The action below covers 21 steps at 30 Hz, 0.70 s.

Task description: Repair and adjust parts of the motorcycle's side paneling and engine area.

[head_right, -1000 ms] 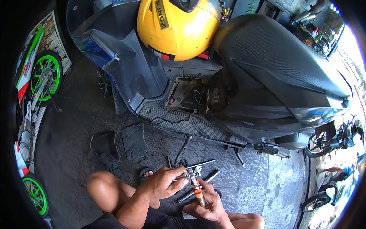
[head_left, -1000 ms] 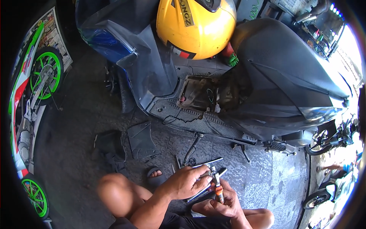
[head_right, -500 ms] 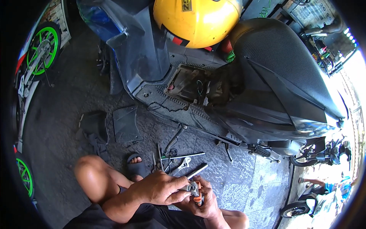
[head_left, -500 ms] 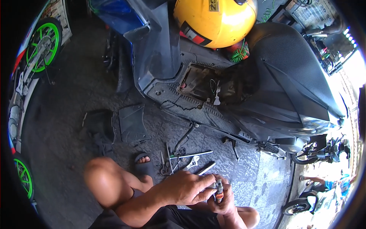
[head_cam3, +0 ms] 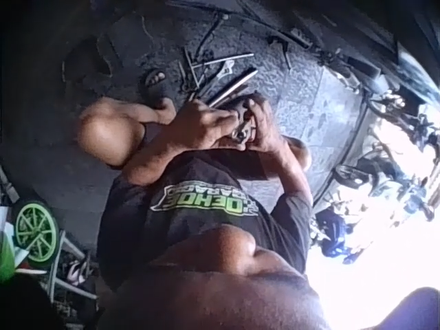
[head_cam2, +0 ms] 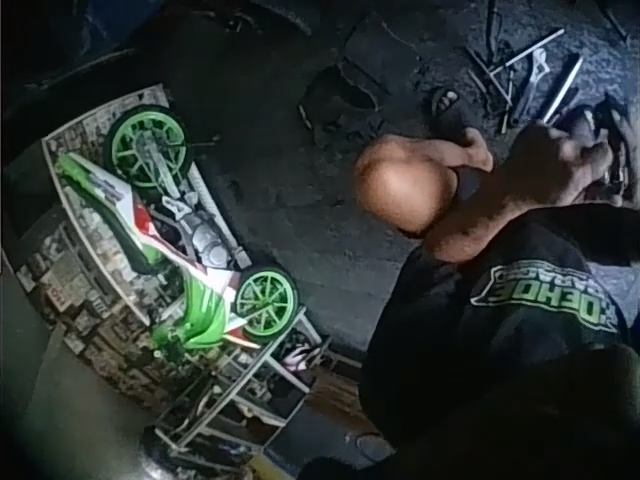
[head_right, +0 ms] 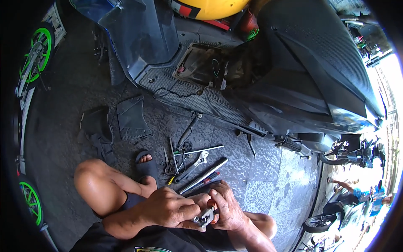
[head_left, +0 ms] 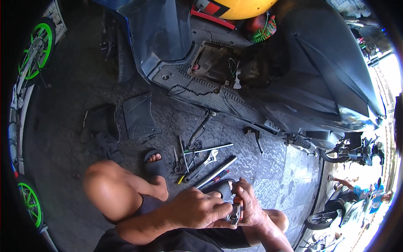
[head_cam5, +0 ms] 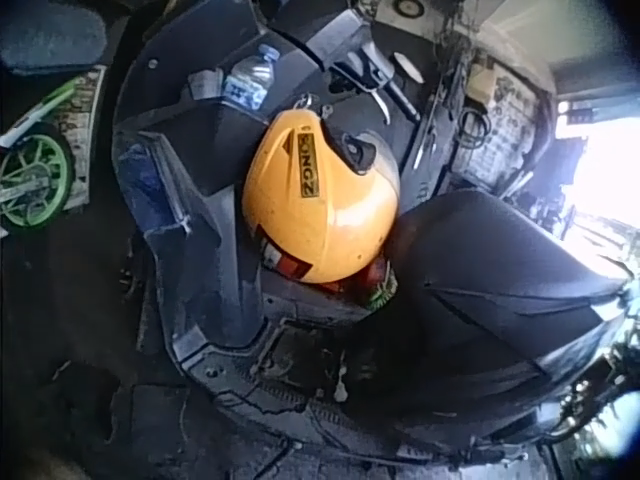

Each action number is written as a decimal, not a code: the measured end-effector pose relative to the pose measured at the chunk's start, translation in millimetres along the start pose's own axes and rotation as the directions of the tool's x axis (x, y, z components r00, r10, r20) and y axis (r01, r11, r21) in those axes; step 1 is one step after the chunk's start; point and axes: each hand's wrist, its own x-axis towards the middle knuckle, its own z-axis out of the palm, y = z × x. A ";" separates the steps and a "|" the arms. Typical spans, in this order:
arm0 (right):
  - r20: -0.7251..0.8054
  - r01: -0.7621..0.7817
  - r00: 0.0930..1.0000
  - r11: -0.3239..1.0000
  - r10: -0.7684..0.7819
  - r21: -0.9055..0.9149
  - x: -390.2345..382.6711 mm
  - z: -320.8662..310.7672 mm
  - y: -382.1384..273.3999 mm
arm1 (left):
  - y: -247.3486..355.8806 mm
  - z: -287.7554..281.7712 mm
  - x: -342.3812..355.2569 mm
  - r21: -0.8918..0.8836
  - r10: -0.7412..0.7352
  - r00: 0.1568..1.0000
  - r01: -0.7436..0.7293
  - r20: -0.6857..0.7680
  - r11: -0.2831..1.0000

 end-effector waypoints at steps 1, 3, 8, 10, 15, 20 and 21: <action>-0.012 0.004 1.000 1.000 -0.004 -0.004 -2.0 0.8 0.0 | 0.9 1.3 -1.1 0.007 -0.012 1.000 0.012 0.002 1.000; 0.089 -0.066 0.994 0.997 0.062 0.042 -6.8 -0.6 0.7 | 1.7 3.6 -3.0 -0.008 -0.014 1.000 0.014 -0.001 1.000; 0.128 -0.084 0.988 0.996 0.082 0.012 -15.2 -0.2 2.6 | 1.4 10.1 -7.0 -0.015 -0.051 0.999 0.051 -0.004 0.999; 0.150 -0.110 0.983 0.994 0.106 0.017 -16.7 0.0 2.1 | 0.0 12.7 -7.9 -0.044 -0.037 0.999 0.036 -0.013 0.998; 0.182 -0.174 0.969 0.985 0.168 0.017 -18.4 -1.4 -1.1 | -1.0 17.3 -10.0 -0.072 -0.041 0.999 0.039 -0.028 0.997; 0.212 -0.215 0.955 0.977 0.207 0.012 -19.1 -1.4 -3.3 | -3.5 23.0 -6.1 -0.089 -0.016 0.996 0.009 -0.082 0.996; 0.208 -0.216 0.956 0.976 0.209 0.012 -18.9 -0.7 -3.7 | -3.5 23.4 -5.9 -0.102 -0.036 0.996 0.028 -0.083 0.994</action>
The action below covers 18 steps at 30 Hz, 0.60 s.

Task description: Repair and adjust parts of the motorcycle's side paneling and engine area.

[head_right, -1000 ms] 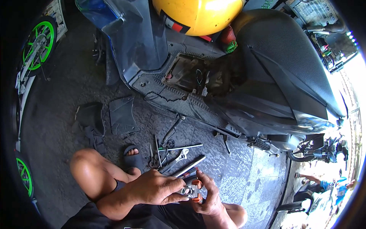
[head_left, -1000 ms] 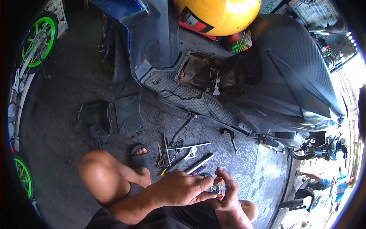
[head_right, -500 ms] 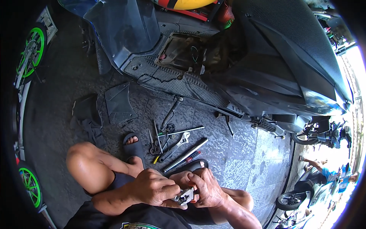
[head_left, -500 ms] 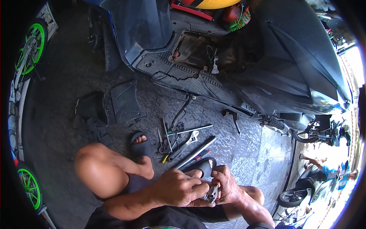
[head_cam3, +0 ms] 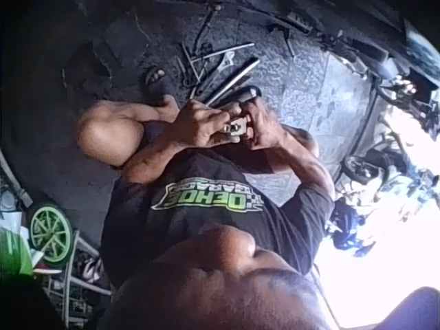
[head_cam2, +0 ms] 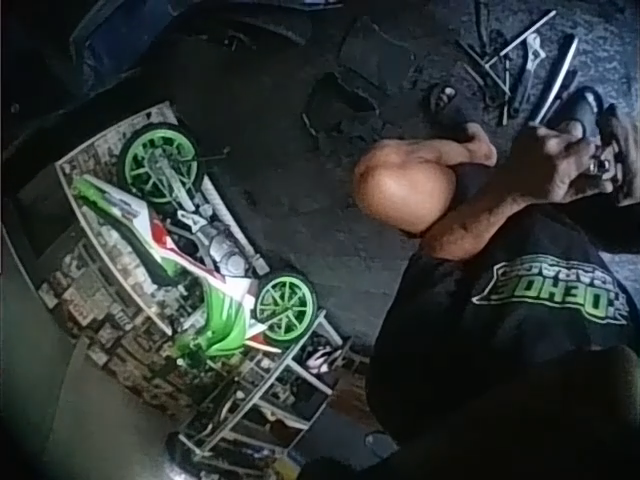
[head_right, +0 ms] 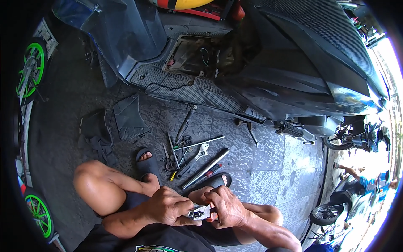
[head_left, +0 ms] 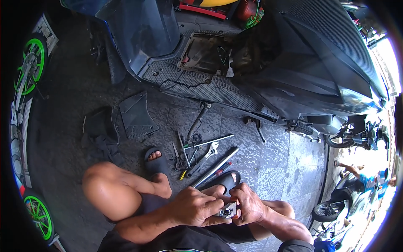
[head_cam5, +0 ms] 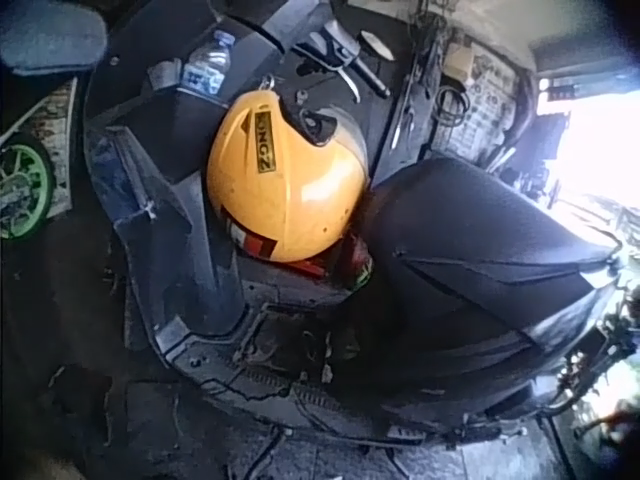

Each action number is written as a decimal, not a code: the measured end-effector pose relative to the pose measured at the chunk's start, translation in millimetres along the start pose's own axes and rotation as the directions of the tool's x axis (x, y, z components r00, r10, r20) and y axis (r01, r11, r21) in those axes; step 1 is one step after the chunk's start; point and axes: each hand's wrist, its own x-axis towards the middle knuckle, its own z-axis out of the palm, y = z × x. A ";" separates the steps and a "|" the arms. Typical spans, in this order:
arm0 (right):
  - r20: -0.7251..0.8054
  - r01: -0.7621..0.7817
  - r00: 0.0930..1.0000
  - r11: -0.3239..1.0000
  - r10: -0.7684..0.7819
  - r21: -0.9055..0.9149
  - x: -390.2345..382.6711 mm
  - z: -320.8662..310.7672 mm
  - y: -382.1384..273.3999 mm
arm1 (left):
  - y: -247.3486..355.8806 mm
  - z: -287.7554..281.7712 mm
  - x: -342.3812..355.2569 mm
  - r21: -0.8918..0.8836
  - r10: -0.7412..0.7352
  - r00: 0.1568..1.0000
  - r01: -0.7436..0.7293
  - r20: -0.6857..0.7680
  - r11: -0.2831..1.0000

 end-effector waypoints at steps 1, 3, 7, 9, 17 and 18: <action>-0.018 0.006 1.000 1.000 -0.006 0.003 0.5 0.8 -0.3 | -0.2 0.2 0.3 -0.010 -0.019 1.000 0.019 -0.003 1.000; -0.041 0.011 0.999 1.000 -0.011 0.005 1.7 2.1 -1.1 | 0.4 0.0 0.0 -0.026 -0.019 1.000 0.019 0.001 0.999; -0.097 0.090 0.991 0.996 -0.092 -0.027 4.5 2.1 -1.5 | 2.7 -2.9 -3.0 -0.030 -0.066 0.995 0.068 0.077 0.997; -0.107 0.098 0.989 0.995 -0.102 -0.033 5.0 1.5 -1.4 | 2.2 -2.6 -3.5 -0.033 -0.055 0.996 0.057 0.064 0.998; -0.089 0.053 0.994 0.997 -0.058 -0.064 0.0 0.3 -1.5 | -1.2 3.1 -4.1 -0.034 -0.091 0.996 0.091 0.010 0.995; -0.089 0.049 0.995 0.997 -0.055 -0.066 0.8 0.4 -0.7 | -1.7 3.1 -4.1 -0.025 -0.086 0.996 0.086 0.010 0.996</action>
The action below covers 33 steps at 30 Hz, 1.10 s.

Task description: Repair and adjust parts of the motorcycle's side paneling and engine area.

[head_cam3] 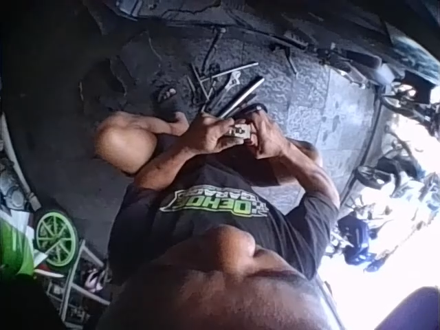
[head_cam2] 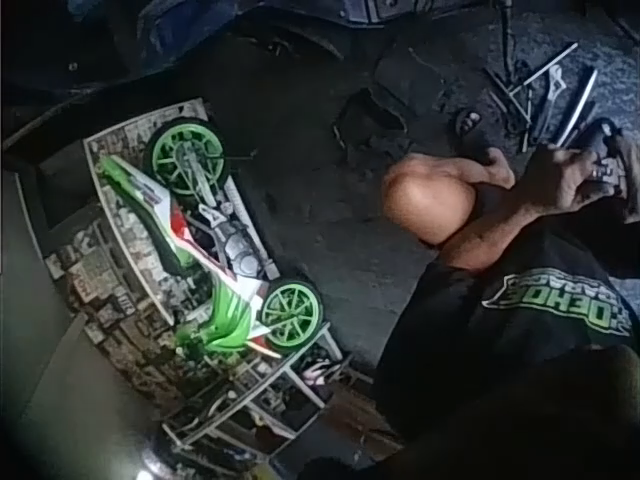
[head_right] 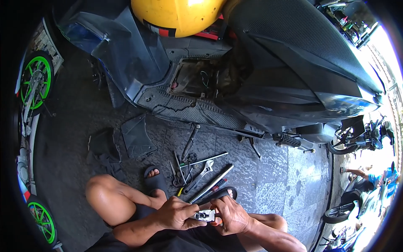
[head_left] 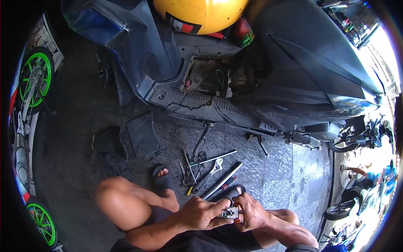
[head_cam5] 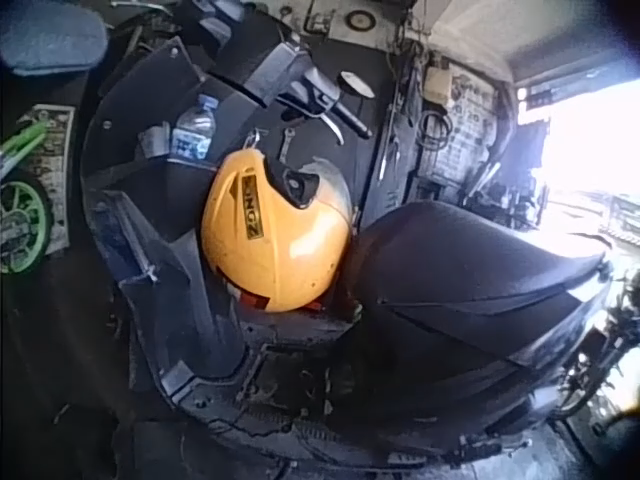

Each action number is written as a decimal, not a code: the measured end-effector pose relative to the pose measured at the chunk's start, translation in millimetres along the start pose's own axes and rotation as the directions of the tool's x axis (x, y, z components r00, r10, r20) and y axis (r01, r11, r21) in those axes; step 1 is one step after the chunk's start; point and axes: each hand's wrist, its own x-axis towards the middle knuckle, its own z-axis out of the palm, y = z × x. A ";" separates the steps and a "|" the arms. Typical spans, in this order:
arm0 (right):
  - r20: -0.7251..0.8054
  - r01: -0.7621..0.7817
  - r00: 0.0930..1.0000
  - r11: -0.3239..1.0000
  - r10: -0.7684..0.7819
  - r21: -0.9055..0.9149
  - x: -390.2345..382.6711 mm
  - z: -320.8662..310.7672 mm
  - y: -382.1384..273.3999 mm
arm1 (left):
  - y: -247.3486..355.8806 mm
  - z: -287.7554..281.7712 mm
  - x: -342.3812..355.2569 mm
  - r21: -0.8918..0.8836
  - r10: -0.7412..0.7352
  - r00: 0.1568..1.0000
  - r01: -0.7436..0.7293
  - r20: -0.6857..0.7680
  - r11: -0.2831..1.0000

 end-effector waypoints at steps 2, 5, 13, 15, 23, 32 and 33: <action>-0.003 -0.016 1.000 1.000 0.016 0.010 1.8 0.5 1.6 | -1.7 0.6 1.0 -0.006 -0.037 0.999 0.037 -0.021 0.999; -0.076 -0.020 0.997 0.999 0.023 0.046 7.3 4.4 6.3 | -6.8 5.3 2.8 -0.005 -0.158 0.987 0.158 -0.032 0.987; 0.163 -0.511 0.808 0.536 0.567 0.672 -2.4 8.3 10.6 | -93.4 24.9 34.0 0.019 -0.543 0.734 0.601 -0.408 0.799; 0.107 -0.424 0.840 0.520 0.532 0.742 -3.0 11.0 11.4 | -138.1 26.5 55.7 -0.013 -0.570 0.687 0.634 -0.450 0.774; -0.001 -0.320 0.872 0.572 0.489 0.756 -15.4 19.4 19.9 | -220.4 39.1 85.9 -0.035 -0.634 0.623 0.700 -0.458 0.713; 0.032 -0.342 0.896 0.642 0.443 0.686 -11.4 15.6 21.7 | -232.4 37.1 91.9 0.005 -0.541 0.647 0.644 -0.538 0.765; 0.021 -0.330 0.902 0.656 0.431 0.679 -10.0 15.0 20.9 | -230.9 36.3 92.2 0.002 -0.582 0.636 0.675 -0.507 0.737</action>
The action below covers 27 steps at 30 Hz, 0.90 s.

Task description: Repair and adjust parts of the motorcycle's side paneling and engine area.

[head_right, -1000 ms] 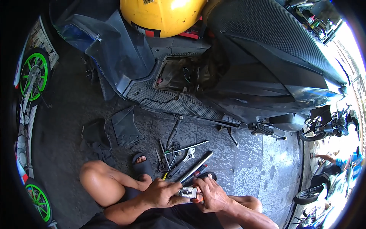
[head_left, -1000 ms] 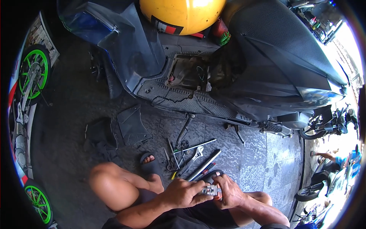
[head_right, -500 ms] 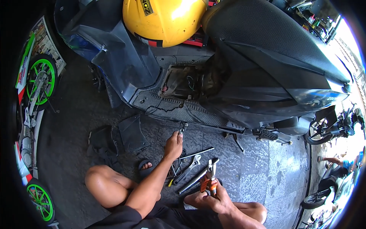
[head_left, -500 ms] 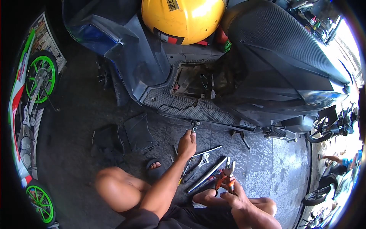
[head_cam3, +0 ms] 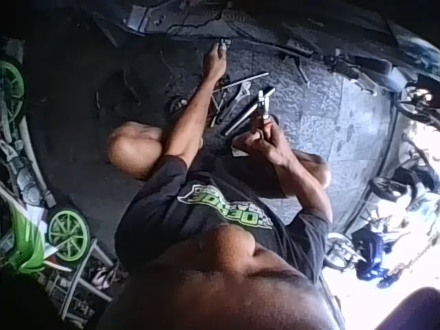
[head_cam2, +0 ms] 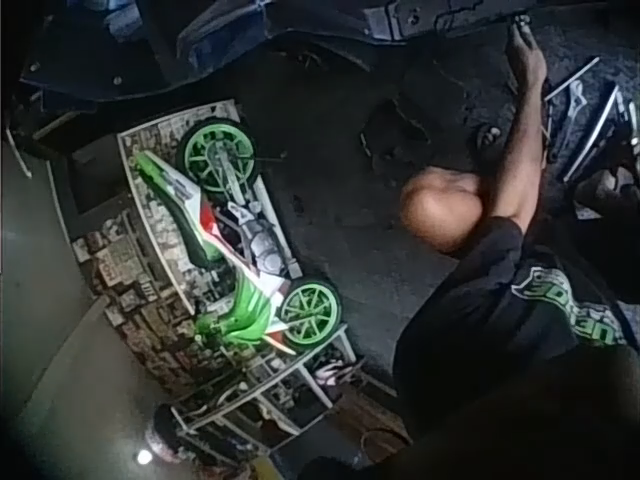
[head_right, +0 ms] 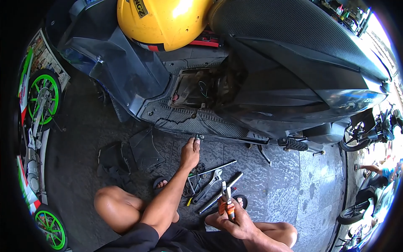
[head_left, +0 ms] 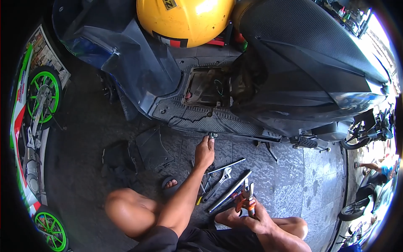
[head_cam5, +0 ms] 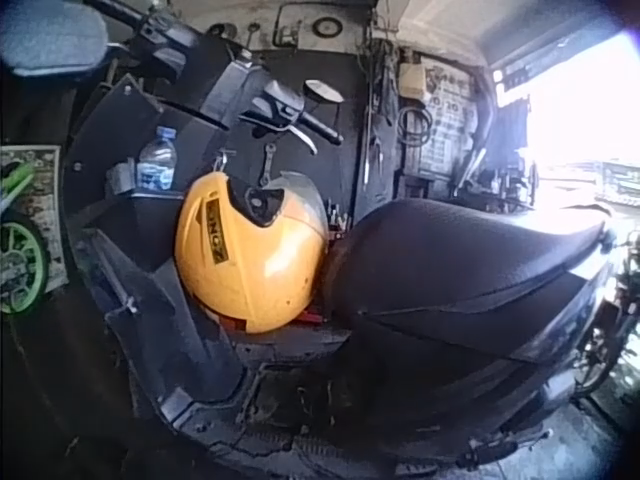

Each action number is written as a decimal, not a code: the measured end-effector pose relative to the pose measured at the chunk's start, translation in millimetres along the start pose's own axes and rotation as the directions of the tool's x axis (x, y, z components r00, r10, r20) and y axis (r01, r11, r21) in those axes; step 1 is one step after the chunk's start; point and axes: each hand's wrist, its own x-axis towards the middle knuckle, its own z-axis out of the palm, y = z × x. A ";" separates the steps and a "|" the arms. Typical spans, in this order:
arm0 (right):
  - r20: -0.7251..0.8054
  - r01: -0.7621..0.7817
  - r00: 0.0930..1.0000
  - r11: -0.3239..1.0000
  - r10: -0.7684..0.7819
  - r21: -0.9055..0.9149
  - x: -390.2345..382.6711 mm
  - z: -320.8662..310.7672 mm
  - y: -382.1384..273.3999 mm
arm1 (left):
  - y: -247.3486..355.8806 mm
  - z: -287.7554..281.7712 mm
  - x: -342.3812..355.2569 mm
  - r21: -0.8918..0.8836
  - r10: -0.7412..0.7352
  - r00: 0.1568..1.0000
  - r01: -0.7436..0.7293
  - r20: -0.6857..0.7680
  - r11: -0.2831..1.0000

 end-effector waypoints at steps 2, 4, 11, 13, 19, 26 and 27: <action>0.006 0.015 1.000 1.000 -0.015 -0.007 1.6 0.3 -1.5 | 2.8 -2.5 0.3 -0.015 0.014 1.000 -0.014 -0.003 1.000; 0.011 0.030 0.999 0.999 -0.030 -0.014 3.0 0.4 -1.3 | 4.8 -4.4 0.3 -0.022 -0.003 1.000 0.004 0.022 1.000; 0.017 0.042 0.999 0.996 -0.041 -0.083 6.0 0.2 0.2 | 2.8 -2.9 -0.2 -0.072 -0.013 0.999 0.016 0.033 0.997; 0.020 0.054 0.998 0.994 -0.052 -0.094 6.2 0.1 -0.2 | 0.7 -2.1 -0.5 -0.083 -0.007 0.999 0.009 0.032 0.997; 0.039 -0.001 0.999 0.999 0.003 -0.047 6.7 0.3 5.4 | -5.2 1.3 -0.9 -0.163 -0.017 0.999 0.024 0.047 0.986; 0.040 -0.012 0.999 0.974 0.022 -0.228 10.0 -19.0 0.9 | 32.2 -24.6 -34.6 -0.280 0.073 0.958 0.008 0.278 0.960; 0.033 -0.073 0.996 0.977 0.082 -0.202 10.8 -23.9 -2.2 | 44.4 -32.5 -43.5 -0.340 0.139 0.958 -0.048 0.250 0.939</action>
